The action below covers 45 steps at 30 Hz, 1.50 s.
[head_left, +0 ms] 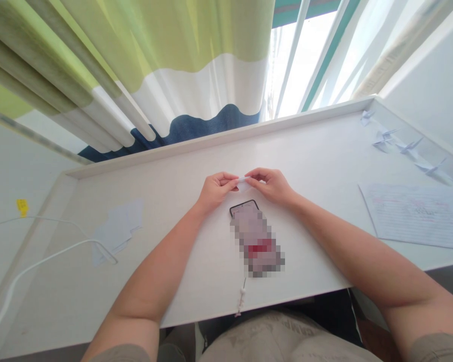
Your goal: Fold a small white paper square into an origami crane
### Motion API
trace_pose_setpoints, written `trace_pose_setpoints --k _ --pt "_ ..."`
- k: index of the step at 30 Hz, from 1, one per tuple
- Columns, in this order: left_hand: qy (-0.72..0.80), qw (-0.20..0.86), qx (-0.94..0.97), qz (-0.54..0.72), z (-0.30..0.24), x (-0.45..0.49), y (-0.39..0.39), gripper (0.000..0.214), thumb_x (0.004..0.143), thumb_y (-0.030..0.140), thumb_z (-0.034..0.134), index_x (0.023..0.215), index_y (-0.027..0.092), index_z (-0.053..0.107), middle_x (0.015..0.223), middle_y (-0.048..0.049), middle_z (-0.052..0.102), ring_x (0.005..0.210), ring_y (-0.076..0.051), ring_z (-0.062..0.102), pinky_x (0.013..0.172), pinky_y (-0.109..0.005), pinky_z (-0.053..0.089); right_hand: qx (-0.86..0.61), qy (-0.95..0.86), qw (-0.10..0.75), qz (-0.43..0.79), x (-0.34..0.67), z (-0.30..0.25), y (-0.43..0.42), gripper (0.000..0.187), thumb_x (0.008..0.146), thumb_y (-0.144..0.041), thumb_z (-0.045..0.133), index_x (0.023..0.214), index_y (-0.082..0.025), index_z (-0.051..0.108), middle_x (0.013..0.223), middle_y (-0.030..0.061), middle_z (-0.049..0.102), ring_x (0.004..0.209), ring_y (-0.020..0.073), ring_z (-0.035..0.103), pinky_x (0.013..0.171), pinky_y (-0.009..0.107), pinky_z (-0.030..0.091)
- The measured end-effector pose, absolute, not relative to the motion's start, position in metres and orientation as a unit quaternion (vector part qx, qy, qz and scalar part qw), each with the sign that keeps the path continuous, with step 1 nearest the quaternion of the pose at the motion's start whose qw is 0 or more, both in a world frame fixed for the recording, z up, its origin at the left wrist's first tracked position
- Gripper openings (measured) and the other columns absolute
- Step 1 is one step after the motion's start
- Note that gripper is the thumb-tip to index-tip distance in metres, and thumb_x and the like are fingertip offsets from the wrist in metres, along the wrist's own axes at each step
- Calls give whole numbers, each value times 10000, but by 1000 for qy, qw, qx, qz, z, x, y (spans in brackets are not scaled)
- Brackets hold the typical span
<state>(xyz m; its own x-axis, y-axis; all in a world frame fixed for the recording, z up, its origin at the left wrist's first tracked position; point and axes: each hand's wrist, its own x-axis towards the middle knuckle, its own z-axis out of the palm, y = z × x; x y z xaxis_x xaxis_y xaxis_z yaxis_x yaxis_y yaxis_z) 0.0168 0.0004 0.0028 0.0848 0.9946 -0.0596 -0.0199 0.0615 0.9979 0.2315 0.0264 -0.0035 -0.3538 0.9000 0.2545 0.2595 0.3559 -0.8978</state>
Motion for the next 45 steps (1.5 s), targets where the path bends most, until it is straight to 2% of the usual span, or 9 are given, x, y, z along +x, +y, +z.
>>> trace_pose_setpoints --k 6,10,15,20,28,34,45 --pt "489 551 516 438 7 16 -1 474 712 544 947 936 148 816 810 -71 819 698 -167 735 752 -317 604 -398 -720 405 400 232 -3 27 321 911 -523 746 961 -215 816 927 66 835 810 216 740 807 378 588" --pt "499 533 531 430 5 17 -1 470 730 578 924 899 152 819 781 -72 811 676 -178 730 718 -316 588 -401 -716 398 410 232 1 26 299 895 -494 763 959 -208 821 935 70 839 812 213 740 792 361 589" --pt "514 515 524 444 0 19 -1 498 729 620 908 888 159 803 743 -53 790 674 -185 731 718 -318 598 -402 -718 375 426 231 4 27 336 934 -486 683 928 -175 808 878 75 825 768 200 710 725 334 534" --pt "508 520 524 443 0 22 -1 539 751 668 870 887 154 786 763 -56 787 691 -184 732 731 -324 618 -401 -710 370 445 231 3 27 347 903 -499 703 894 -165 799 806 58 799 695 174 672 665 309 488" --pt "512 514 547 417 7 22 -4 479 774 629 869 846 162 783 761 -64 801 710 -200 759 745 -320 610 -399 -699 365 468 231 3 27 330 898 -487 708 865 -171 796 773 45 779 673 166 646 642 299 476" --pt "495 525 558 409 8 22 -5 470 778 595 877 951 163 815 840 -77 829 767 -213 767 752 -326 598 -386 -707 366 467 232 3 27 329 898 -483 711 887 -169 806 812 55 801 720 180 672 664 301 499" --pt "477 531 570 406 6 20 -7 424 801 561 859 899 162 756 845 -65 813 752 -183 743 759 -306 569 -370 -718 362 466 233 6 25 311 912 -468 704 902 -176 811 872 54 819 763 184 691 712 311 521"
